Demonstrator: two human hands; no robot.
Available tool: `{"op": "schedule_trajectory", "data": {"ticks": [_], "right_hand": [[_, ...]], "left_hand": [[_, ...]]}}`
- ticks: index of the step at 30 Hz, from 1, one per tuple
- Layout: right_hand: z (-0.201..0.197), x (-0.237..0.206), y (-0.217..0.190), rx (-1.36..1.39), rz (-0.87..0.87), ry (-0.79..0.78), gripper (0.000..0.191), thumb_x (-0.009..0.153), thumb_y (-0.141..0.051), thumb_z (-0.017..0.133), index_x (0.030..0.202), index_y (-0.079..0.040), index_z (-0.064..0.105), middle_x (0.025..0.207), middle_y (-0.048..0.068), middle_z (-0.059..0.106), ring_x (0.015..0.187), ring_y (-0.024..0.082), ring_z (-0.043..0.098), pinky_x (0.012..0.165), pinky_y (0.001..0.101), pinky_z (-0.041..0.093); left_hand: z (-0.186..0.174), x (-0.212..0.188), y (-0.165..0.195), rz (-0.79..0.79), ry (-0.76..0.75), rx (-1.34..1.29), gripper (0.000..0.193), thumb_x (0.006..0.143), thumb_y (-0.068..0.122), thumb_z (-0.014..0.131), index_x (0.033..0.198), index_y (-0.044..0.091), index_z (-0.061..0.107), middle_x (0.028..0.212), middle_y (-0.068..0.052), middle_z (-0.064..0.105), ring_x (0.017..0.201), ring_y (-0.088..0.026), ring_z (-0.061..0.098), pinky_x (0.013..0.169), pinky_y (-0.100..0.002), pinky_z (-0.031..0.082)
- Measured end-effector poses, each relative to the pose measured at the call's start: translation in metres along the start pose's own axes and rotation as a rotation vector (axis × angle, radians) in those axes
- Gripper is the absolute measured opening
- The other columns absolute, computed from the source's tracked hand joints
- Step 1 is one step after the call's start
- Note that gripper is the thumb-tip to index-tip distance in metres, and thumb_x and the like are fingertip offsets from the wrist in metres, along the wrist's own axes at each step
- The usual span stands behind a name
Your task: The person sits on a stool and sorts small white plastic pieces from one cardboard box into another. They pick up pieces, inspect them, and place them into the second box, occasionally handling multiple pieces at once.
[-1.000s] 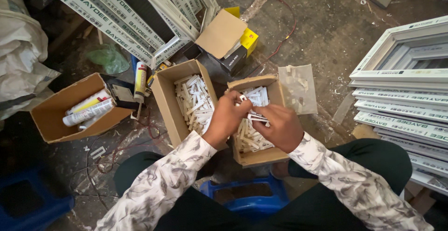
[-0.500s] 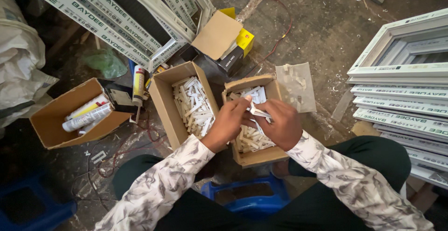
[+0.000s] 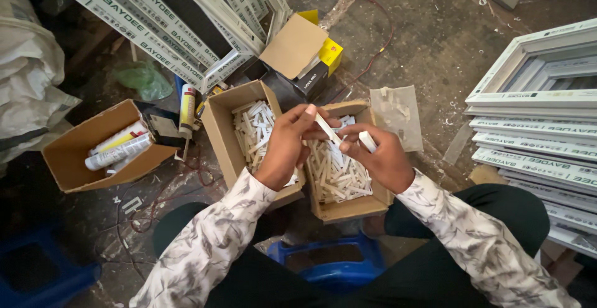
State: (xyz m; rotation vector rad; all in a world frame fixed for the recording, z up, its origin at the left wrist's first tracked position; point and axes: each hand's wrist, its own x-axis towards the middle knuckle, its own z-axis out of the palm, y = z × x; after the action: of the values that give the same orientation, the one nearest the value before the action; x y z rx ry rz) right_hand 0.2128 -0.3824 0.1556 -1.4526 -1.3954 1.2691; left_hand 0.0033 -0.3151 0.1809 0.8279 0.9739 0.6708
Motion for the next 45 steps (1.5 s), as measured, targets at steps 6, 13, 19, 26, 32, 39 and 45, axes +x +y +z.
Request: {"op": "schedule_trajectory", "data": {"ticks": [6, 13, 19, 26, 32, 39, 45], "right_hand": [[0.007, 0.001, -0.009, -0.014, -0.111, 0.017, 0.034, 0.092, -0.021, 0.077, 0.120, -0.004, 0.069, 0.103, 0.003, 0.077, 0.095, 0.006, 0.068, 0.082, 0.0249, 0.055], [0.008, -0.007, -0.010, 0.077, -0.036, 0.091, 0.030, 0.095, -0.015, 0.074, 0.121, 0.000, 0.073, 0.099, 0.006, 0.079, 0.090, 0.008, 0.069, 0.079, 0.0268, 0.057], [0.000, -0.006, 0.002, 0.140, 0.030, 0.098, 0.027, 0.091, -0.011, 0.075, 0.116, 0.001, 0.075, 0.096, 0.008, 0.081, 0.088, 0.010, 0.073, 0.080, 0.0268, 0.059], [-0.004, -0.012, -0.001, -0.111, -0.237, 0.238, 0.020, 0.088, -0.002, 0.078, 0.108, -0.002, 0.078, 0.101, 0.014, 0.080, 0.090, 0.018, 0.077, 0.079, 0.0296, 0.060], [-0.005, -0.017, -0.010, -0.221, -0.377, 0.292, 0.019, 0.087, 0.003, 0.077, 0.105, -0.003, 0.077, 0.106, 0.016, 0.078, 0.094, 0.025, 0.079, 0.081, 0.0317, 0.060], [-0.022, -0.012, -0.018, -0.542, -0.649, 0.180, 0.044, 0.066, 0.011, 0.067, 0.106, -0.004, 0.076, 0.105, 0.019, 0.077, 0.082, 0.031, 0.074, 0.072, 0.0393, 0.057], [-0.016, -0.007, -0.016, -0.480, -0.585, 0.130, 0.046, 0.074, 0.008, 0.065, 0.116, -0.008, 0.075, 0.105, 0.015, 0.077, 0.096, 0.029, 0.077, 0.080, 0.0375, 0.061]], "left_hand": [[0.002, -0.011, 0.013, 0.078, -0.054, -0.009, 0.038, 0.107, 0.037, 0.042, 0.110, 0.006, 0.063, 0.118, -0.010, 0.075, 0.099, -0.015, 0.075, 0.035, -0.020, 0.034], [0.006, -0.012, 0.016, 0.092, -0.115, 0.011, 0.037, 0.108, 0.036, 0.042, 0.112, 0.006, 0.063, 0.121, -0.010, 0.075, 0.104, -0.015, 0.073, 0.037, -0.018, 0.032], [0.005, -0.006, -0.002, 0.206, -0.200, -0.046, 0.035, 0.112, 0.033, 0.047, 0.117, 0.002, 0.063, 0.120, -0.012, 0.074, 0.106, -0.018, 0.069, 0.074, -0.026, 0.051], [0.005, -0.007, -0.016, 0.404, -0.198, 0.201, 0.026, 0.110, 0.023, 0.055, 0.118, 0.001, 0.066, 0.118, -0.009, 0.073, 0.111, -0.014, 0.066, 0.100, -0.031, 0.052], [0.008, -0.009, -0.015, 0.347, -0.178, 0.197, 0.025, 0.111, 0.020, 0.057, 0.119, -0.002, 0.066, 0.114, -0.008, 0.074, 0.106, -0.013, 0.066, 0.096, -0.030, 0.052], [0.004, -0.013, 0.008, 0.463, -0.179, 0.702, 0.034, 0.088, 0.024, 0.077, 0.114, 0.003, 0.074, 0.105, -0.011, 0.078, 0.089, -0.026, 0.075, 0.076, -0.037, 0.059], [0.004, -0.020, 0.009, 0.577, -0.152, 1.024, 0.031, 0.089, 0.026, 0.078, 0.113, 0.007, 0.075, 0.099, -0.014, 0.074, 0.085, -0.037, 0.070, 0.071, -0.044, 0.054]]}}
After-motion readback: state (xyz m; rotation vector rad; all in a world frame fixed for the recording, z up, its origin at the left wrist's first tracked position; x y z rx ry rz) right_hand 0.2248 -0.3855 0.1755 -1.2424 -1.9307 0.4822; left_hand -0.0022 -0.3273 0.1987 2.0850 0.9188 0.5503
